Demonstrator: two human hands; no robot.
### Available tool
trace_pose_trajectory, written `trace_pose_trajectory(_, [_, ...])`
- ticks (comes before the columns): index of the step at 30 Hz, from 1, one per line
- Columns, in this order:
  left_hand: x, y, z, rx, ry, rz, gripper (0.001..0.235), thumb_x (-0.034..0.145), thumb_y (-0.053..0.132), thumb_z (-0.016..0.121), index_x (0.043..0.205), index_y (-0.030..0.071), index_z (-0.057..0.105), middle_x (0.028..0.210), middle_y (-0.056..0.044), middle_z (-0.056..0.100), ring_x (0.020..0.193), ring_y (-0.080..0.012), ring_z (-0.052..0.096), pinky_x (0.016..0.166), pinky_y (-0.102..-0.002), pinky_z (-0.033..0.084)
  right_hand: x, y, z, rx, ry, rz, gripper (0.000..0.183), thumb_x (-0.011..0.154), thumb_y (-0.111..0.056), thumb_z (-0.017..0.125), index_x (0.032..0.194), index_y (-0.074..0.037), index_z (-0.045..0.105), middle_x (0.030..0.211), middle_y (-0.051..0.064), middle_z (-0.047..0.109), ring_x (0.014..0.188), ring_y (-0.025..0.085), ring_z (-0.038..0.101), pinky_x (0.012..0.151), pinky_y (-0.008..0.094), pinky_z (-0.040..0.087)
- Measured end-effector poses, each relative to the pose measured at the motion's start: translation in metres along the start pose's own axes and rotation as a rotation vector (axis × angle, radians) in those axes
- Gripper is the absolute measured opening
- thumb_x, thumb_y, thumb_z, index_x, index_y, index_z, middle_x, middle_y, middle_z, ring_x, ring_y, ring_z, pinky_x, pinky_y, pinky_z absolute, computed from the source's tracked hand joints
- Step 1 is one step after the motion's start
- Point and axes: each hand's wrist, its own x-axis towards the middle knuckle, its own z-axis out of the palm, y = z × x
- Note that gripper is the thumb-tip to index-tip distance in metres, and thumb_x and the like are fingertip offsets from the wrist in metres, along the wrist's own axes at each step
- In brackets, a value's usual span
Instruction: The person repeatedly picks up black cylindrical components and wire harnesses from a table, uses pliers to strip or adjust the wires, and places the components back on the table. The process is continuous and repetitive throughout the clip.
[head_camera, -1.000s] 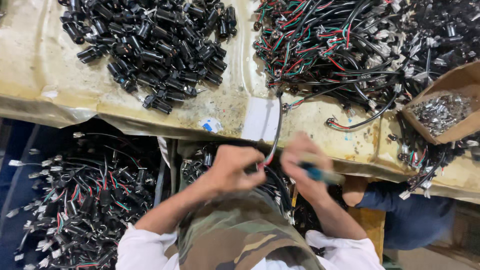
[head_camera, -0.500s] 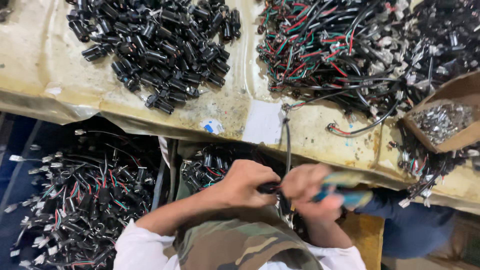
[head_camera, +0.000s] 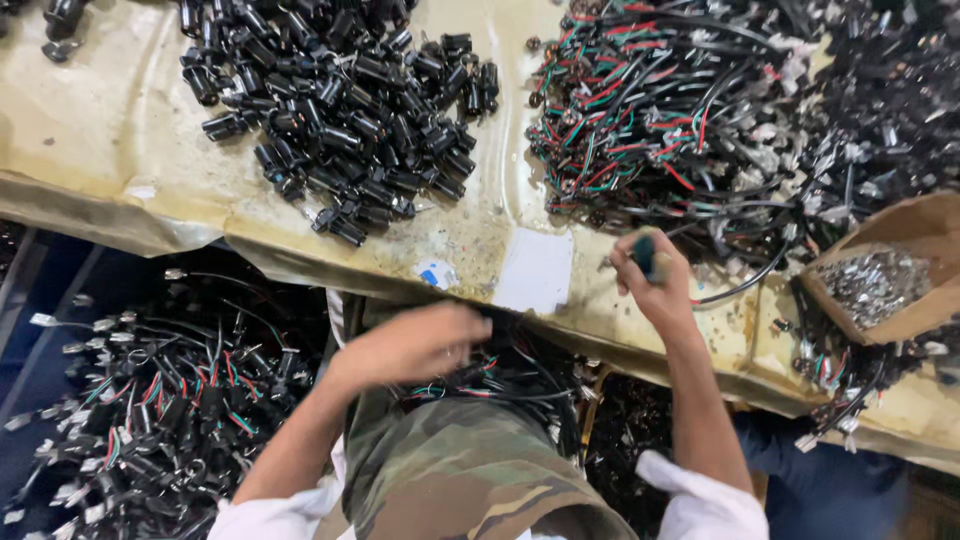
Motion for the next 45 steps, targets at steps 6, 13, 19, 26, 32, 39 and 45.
trace_pose_trajectory(6, [0.093,-0.078,-0.06,0.881,0.307,-0.252,0.042,0.089,0.022,0.073,0.124,0.0,0.065,0.121,-0.016,0.067,0.118,-0.0361,0.057,0.096,-0.048,0.045,-0.019,-0.006,0.049,-0.5,-0.122,0.009,0.027,0.087,-0.012,0.081,0.107,-0.006,0.064,0.097,0.01,0.067,0.082,0.025,0.066,0.07,0.037,0.055])
trace_pose_trajectory(13, [0.103,-0.075,-0.047,-0.123,0.558,-0.358,0.046,0.096,0.039,0.069,0.125,0.005,0.058,0.104,-0.007,0.068,0.096,-0.0203,0.062,0.083,-0.037,0.049,-0.02,0.001,0.065,-0.826,-0.099,-0.067,0.046,0.068,-0.01,0.08,0.113,-0.009,0.066,0.108,0.015,0.065,0.09,0.038,0.066,0.073,0.046,0.054])
trace_pose_trajectory(19, [0.087,-0.017,0.017,-1.357,0.431,-0.159,0.044,0.097,0.044,0.056,0.117,0.005,0.058,0.101,-0.006,0.061,0.093,-0.0139,0.057,0.083,-0.028,0.046,-0.004,0.013,0.052,-0.814,-0.038,0.033,0.036,0.077,-0.025,0.088,0.1,-0.007,0.067,0.095,0.013,0.064,0.085,0.037,0.066,0.072,0.046,0.052])
trace_pose_trajectory(26, [0.089,0.0,0.036,-1.38,0.397,-0.137,0.028,0.104,0.031,0.06,0.101,0.004,0.056,0.095,-0.005,0.052,0.088,-0.0154,0.049,0.079,-0.029,0.04,-0.022,0.024,0.058,-0.794,0.059,-0.057,0.026,0.081,-0.018,0.084,0.093,-0.003,0.067,0.091,0.014,0.061,0.078,0.035,0.065,0.067,0.045,0.05])
trace_pose_trajectory(32, [0.076,0.015,0.021,-1.018,0.4,-0.338,0.026,0.101,0.022,0.06,0.119,0.003,0.063,0.098,-0.002,0.057,0.091,-0.0104,0.051,0.084,-0.025,0.043,0.004,-0.025,-0.002,-0.174,0.121,0.038,0.009,0.089,0.001,0.074,0.095,-0.005,0.071,0.09,0.007,0.075,0.074,0.014,0.071,0.057,0.027,0.054])
trace_pose_trajectory(39, [0.08,0.057,0.02,-0.465,0.131,-0.17,0.025,0.093,0.019,0.075,0.115,0.007,0.071,0.087,-0.003,0.067,0.081,-0.0131,0.063,0.075,-0.029,0.051,-0.034,-0.153,-0.035,-0.026,-0.325,-0.85,0.033,0.082,-0.032,0.088,0.091,-0.013,0.064,0.09,0.004,0.068,0.072,0.016,0.067,0.064,0.032,0.057])
trace_pose_trajectory(45, [0.085,0.052,0.026,-0.31,-0.134,0.087,0.025,0.077,0.024,0.083,0.09,0.008,0.07,0.078,-0.013,0.067,0.07,-0.032,0.067,0.064,-0.038,0.051,-0.03,-0.127,0.051,-0.082,-0.619,-0.317,0.03,0.074,-0.013,0.088,0.092,-0.004,0.066,0.089,0.007,0.067,0.083,0.021,0.067,0.072,0.032,0.052])
